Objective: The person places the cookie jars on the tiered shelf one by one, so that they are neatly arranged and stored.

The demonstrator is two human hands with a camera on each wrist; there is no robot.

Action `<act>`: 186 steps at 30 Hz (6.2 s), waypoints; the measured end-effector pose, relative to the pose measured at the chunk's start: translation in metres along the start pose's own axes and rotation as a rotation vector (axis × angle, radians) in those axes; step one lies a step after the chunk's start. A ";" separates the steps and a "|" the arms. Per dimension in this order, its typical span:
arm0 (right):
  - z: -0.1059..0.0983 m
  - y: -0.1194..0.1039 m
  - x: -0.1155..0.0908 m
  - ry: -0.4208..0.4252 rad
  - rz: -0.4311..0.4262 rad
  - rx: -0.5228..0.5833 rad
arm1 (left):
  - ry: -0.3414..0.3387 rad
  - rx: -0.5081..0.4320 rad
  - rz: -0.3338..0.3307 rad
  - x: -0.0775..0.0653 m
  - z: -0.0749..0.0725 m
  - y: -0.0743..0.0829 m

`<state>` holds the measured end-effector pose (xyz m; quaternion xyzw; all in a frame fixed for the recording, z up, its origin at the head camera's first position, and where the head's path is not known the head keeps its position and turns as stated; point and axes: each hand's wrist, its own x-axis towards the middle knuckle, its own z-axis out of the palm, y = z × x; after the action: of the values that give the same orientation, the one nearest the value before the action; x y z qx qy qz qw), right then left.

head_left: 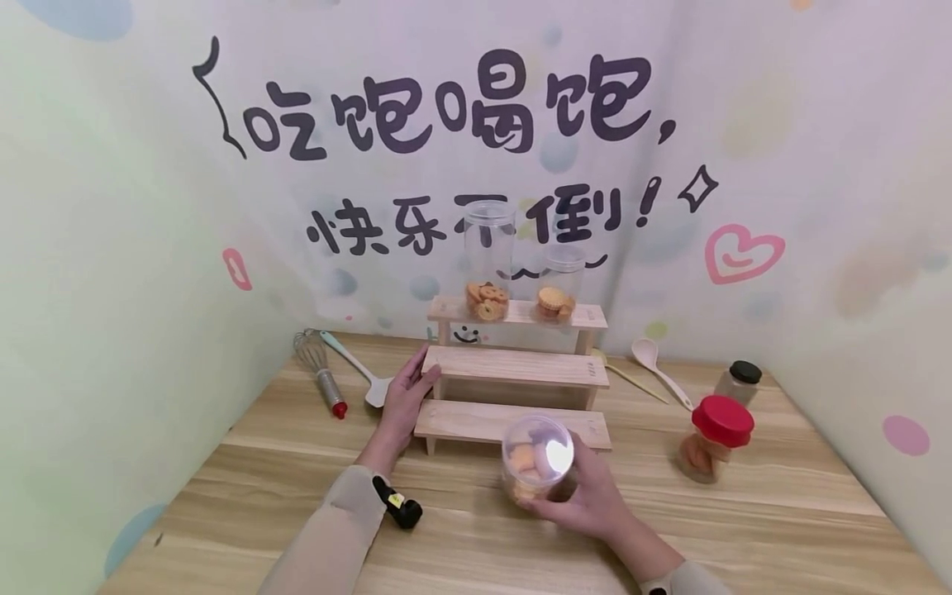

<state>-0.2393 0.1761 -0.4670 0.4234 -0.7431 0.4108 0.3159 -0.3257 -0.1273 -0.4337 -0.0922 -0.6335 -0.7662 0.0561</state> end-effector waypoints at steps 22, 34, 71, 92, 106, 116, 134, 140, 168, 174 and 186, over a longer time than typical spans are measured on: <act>0.024 -0.022 0.041 0.108 -0.012 0.043 | 0.038 0.004 0.043 0.013 -0.007 -0.031; -0.001 -0.009 0.110 0.138 0.265 0.004 | 0.016 -0.010 0.022 0.013 -0.006 -0.023; 0.045 0.017 0.124 0.150 0.590 0.088 | 0.036 -0.038 0.046 0.015 -0.006 -0.029; 0.047 0.015 0.127 0.120 0.611 0.074 | 0.022 -0.031 0.036 0.015 -0.007 -0.026; 0.049 0.016 0.125 0.076 0.657 0.010 | 0.025 -0.039 0.032 0.016 -0.007 -0.027; 0.037 0.010 0.131 0.077 0.663 0.086 | -0.008 -0.029 0.006 0.019 -0.009 -0.024; -0.053 -0.029 0.140 0.187 0.527 -0.046 | 0.036 -0.006 0.029 0.014 -0.005 -0.027; -0.089 -0.021 0.123 0.190 0.535 -0.157 | 0.037 -0.012 0.030 0.015 -0.005 -0.027; -0.152 0.091 -0.047 0.329 0.972 -0.308 | 0.030 -0.010 0.022 0.016 -0.006 -0.027; -0.147 0.094 -0.049 0.267 0.985 -0.295 | 0.028 -0.005 0.031 0.016 -0.006 -0.027; -0.146 0.097 -0.052 0.163 0.813 -0.320 | 0.031 -0.029 0.021 0.017 -0.005 -0.027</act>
<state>-0.2845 0.3528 -0.4751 0.0086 -0.8762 0.4134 0.2477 -0.3478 -0.1269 -0.4575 -0.0876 -0.6204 -0.7760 0.0727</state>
